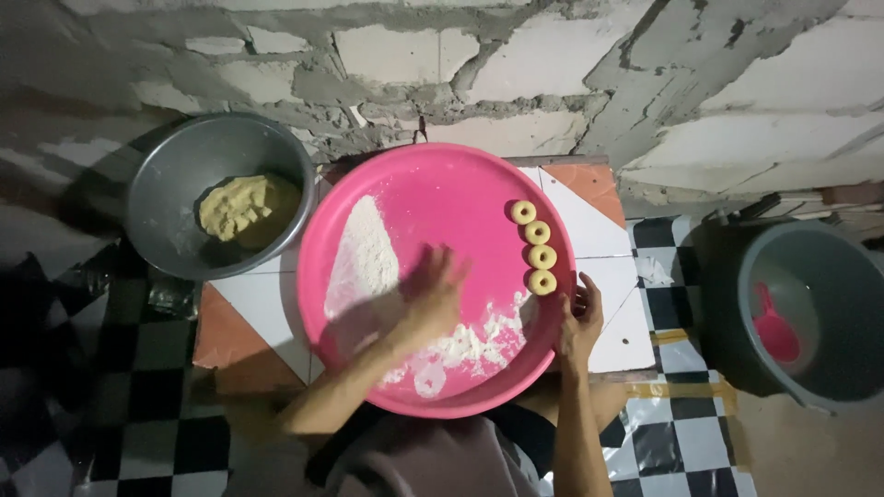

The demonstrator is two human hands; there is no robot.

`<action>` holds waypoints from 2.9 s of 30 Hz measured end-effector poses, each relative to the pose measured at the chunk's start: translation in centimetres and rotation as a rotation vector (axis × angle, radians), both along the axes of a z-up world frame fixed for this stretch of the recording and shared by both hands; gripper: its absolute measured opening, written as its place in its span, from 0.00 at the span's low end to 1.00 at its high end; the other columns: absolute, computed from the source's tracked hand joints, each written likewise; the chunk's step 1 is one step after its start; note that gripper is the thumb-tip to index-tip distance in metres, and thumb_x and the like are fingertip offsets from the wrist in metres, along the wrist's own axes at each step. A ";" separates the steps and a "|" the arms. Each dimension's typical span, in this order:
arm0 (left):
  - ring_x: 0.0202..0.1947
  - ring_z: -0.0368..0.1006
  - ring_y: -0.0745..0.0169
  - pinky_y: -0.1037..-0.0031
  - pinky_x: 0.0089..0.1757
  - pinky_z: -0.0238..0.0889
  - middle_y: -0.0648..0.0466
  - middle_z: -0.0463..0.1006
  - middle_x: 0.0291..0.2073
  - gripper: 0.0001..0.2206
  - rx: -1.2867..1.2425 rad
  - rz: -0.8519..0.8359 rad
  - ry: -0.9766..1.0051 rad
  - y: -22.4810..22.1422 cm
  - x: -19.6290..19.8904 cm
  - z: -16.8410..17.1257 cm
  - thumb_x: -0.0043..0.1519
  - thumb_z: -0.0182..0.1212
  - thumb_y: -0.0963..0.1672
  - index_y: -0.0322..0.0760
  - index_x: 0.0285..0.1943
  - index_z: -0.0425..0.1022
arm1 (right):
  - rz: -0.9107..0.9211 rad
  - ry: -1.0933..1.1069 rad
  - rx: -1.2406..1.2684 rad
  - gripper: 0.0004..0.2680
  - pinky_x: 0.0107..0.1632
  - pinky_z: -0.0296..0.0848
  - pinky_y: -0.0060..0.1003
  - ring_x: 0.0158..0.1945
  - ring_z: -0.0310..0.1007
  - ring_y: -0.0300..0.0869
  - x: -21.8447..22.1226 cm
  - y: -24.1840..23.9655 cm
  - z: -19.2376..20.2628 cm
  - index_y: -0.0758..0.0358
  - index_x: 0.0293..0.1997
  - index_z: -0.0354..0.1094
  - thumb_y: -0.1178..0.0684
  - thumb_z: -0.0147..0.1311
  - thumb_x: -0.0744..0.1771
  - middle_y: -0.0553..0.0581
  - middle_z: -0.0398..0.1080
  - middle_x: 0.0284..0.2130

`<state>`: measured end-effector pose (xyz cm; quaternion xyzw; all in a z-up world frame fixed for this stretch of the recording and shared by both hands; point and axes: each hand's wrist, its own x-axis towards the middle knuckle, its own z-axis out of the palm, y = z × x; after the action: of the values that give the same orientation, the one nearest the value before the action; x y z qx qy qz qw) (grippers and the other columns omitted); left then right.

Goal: The person is taking pieces of dough from a bowl, rolling them into balls, and then shaping them into small ring-shaped donuts on a pink tray.

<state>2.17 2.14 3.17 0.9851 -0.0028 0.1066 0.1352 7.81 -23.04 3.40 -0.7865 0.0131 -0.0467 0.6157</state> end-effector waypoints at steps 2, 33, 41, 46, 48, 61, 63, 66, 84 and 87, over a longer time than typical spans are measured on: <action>0.77 0.26 0.37 0.44 0.67 0.10 0.40 0.41 0.77 0.38 -0.150 -0.224 0.449 -3.2 -2.5 8.9 0.54 0.54 0.36 0.46 0.78 0.50 | -0.016 0.000 -0.002 0.21 0.44 0.69 0.42 0.45 0.73 0.52 0.0 -0.2 -0.6 0.59 0.67 0.61 0.54 0.59 0.65 0.66 0.72 0.46; 0.77 0.39 0.37 0.42 0.69 0.29 0.46 0.52 0.76 0.31 -0.077 -0.265 -0.181 -4.2 2.1 -1.9 0.60 0.55 0.56 0.48 0.73 0.62 | -0.022 -0.017 0.013 0.20 0.45 0.68 0.42 0.44 0.71 0.52 -0.5 0.8 1.2 0.60 0.66 0.61 0.56 0.58 0.66 0.67 0.71 0.45; 0.74 0.35 0.22 0.26 0.64 0.26 0.42 0.58 0.72 0.37 0.147 -0.051 -0.153 0.9 -0.6 -0.9 0.58 0.49 0.65 0.45 0.69 0.67 | 0.006 0.005 -0.009 0.22 0.44 0.66 0.38 0.44 0.70 0.47 0.1 -0.3 -0.4 0.58 0.69 0.60 0.58 0.57 0.66 0.63 0.71 0.45; 0.76 0.39 0.32 0.38 0.67 0.33 0.42 0.56 0.74 0.37 -0.009 -0.241 -0.187 -4.5 1.6 -0.8 0.60 0.43 0.65 0.41 0.66 0.70 | -0.030 -0.009 -0.009 0.20 0.44 0.67 0.40 0.44 0.71 0.50 -0.3 0.4 0.0 0.57 0.67 0.61 0.58 0.58 0.66 0.64 0.71 0.45; 0.76 0.38 0.33 0.39 0.68 0.32 0.40 0.55 0.74 0.37 0.009 -0.249 -0.158 -3.3 3.0 1.4 0.62 0.41 0.64 0.40 0.70 0.66 | -0.037 -0.015 -0.014 0.20 0.45 0.67 0.41 0.44 0.72 0.52 -0.4 0.5 0.6 0.58 0.67 0.61 0.58 0.58 0.66 0.65 0.72 0.45; 0.76 0.43 0.37 0.41 0.70 0.30 0.44 0.60 0.72 0.34 0.072 -0.235 -0.211 -4.2 2.8 0.6 0.60 0.52 0.58 0.46 0.75 0.59 | -0.035 0.012 -0.004 0.21 0.44 0.67 0.41 0.45 0.72 0.52 0.1 -0.2 -0.2 0.58 0.68 0.60 0.56 0.58 0.66 0.66 0.72 0.46; 0.75 0.42 0.35 0.42 0.70 0.29 0.40 0.59 0.72 0.33 0.029 -0.161 -0.156 -2.0 3.5 1.3 0.60 0.61 0.54 0.42 0.74 0.62 | -0.015 0.016 -0.027 0.22 0.45 0.68 0.42 0.46 0.73 0.53 0.2 -0.5 -0.6 0.58 0.69 0.59 0.56 0.57 0.66 0.66 0.72 0.47; 0.76 0.37 0.33 0.43 0.69 0.29 0.38 0.57 0.72 0.37 0.030 0.039 -0.083 0.5 2.1 -0.1 0.64 0.43 0.63 0.39 0.72 0.63 | -0.021 0.010 -0.007 0.21 0.43 0.68 0.40 0.44 0.72 0.49 0.1 -0.2 -0.2 0.58 0.68 0.61 0.59 0.57 0.66 0.64 0.73 0.45; 0.64 0.68 0.68 0.77 0.60 0.64 0.61 0.76 0.61 0.14 -0.795 -0.268 -0.101 -0.9 1.8 -8.4 0.61 0.62 0.44 0.53 0.56 0.79 | -0.078 -0.099 0.015 0.16 0.48 0.67 0.49 0.47 0.70 0.59 -0.7 0.9 1.9 0.65 0.64 0.62 0.57 0.55 0.69 0.73 0.69 0.47; 0.67 0.62 0.38 0.53 0.56 0.68 0.38 0.65 0.68 0.30 -2.308 -0.108 -0.075 -0.1 1.1 -0.6 0.57 0.55 0.36 0.33 0.73 0.60 | -0.243 -0.086 0.059 0.14 0.54 0.66 0.44 0.52 0.68 0.51 -1.6 0.8 3.0 0.55 0.64 0.63 0.55 0.53 0.69 0.61 0.68 0.51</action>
<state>3.27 2.08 2.56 0.2705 0.0502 0.0690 0.9589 6.19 -22.24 6.39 -0.7577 0.0831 -0.1543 0.6286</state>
